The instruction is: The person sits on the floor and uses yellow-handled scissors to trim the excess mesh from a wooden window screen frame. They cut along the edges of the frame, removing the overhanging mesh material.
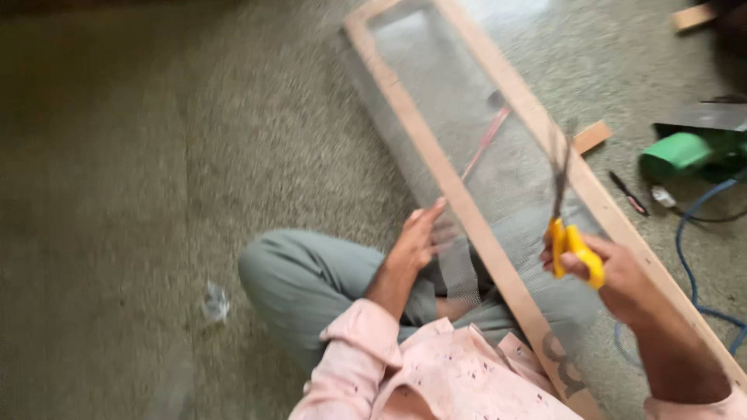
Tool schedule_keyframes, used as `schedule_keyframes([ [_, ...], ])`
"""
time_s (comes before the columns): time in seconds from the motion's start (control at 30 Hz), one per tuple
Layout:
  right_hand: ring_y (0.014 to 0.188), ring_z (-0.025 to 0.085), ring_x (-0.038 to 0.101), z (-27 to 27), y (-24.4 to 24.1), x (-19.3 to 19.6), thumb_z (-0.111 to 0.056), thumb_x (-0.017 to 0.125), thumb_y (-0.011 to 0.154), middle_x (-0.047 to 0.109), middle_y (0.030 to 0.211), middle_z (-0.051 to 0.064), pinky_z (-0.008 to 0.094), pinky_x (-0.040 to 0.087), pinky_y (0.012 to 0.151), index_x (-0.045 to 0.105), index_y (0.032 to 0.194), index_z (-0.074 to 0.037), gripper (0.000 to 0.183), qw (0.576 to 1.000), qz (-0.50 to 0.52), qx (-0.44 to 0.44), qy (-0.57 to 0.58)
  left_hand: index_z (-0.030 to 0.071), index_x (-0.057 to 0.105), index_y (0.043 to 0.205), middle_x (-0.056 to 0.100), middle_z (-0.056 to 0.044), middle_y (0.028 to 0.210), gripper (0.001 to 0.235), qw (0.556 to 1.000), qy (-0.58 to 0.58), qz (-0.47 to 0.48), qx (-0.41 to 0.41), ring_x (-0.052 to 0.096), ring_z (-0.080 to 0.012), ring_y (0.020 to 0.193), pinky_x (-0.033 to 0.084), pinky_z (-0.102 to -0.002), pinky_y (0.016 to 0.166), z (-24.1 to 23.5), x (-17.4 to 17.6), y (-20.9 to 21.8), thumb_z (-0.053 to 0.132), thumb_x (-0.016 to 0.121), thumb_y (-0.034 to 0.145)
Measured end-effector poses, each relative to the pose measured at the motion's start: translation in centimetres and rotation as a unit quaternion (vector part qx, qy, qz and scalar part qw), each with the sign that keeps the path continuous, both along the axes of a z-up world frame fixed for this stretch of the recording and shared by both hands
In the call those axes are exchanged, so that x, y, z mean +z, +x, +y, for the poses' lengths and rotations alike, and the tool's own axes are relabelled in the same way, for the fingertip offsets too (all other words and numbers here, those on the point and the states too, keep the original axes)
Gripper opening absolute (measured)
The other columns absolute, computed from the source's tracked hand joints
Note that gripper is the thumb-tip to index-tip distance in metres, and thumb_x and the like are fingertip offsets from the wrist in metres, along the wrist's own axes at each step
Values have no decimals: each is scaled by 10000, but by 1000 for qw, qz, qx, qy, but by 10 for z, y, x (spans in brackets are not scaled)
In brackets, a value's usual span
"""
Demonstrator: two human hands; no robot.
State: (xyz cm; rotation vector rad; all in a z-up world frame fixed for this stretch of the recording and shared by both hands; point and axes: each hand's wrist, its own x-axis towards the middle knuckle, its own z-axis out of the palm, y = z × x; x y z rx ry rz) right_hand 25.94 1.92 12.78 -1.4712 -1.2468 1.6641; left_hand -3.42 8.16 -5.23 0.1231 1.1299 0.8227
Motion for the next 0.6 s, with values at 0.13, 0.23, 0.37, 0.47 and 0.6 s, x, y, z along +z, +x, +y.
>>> schedule_keyframes([
  [0.13,912,198,648,-16,-24,-16,-366,729,884,718,973,134,349,505,847,680,1163,70,519,996,-1,62,-68,27,520,1251,660,-140,1070,497,993,11,-99,66,727,-321,875,639,-475,680,0,-16,19,300,764,915],
  [0.23,857,184,664,-24,-29,-18,-365,706,850,720,937,100,346,511,813,678,1181,23,510,988,-6,50,-146,33,567,1203,704,-93,983,420,990,22,-124,61,731,-274,788,606,-414,604,-4,-25,26,316,712,928],
  [0.37,790,175,630,-30,-31,-12,-377,696,881,698,860,97,343,496,771,639,1150,13,477,976,-42,69,-200,63,566,1146,687,-59,917,300,992,18,-105,69,699,-217,711,557,-363,580,-7,-33,34,295,634,968],
  [0.47,741,187,643,-32,-30,-5,-422,687,843,708,803,105,350,501,722,657,1113,12,511,958,-72,75,-269,-40,601,1126,686,-103,924,271,987,97,-82,100,671,-170,748,570,-347,660,-9,-30,36,216,658,1055],
  [0.6,669,206,634,-40,-23,5,-490,708,801,730,751,131,342,461,645,691,1079,15,577,918,-108,84,-373,-16,655,1138,682,-45,900,244,986,138,-76,59,631,-104,719,538,-271,603,-14,-14,24,197,653,1018],
])
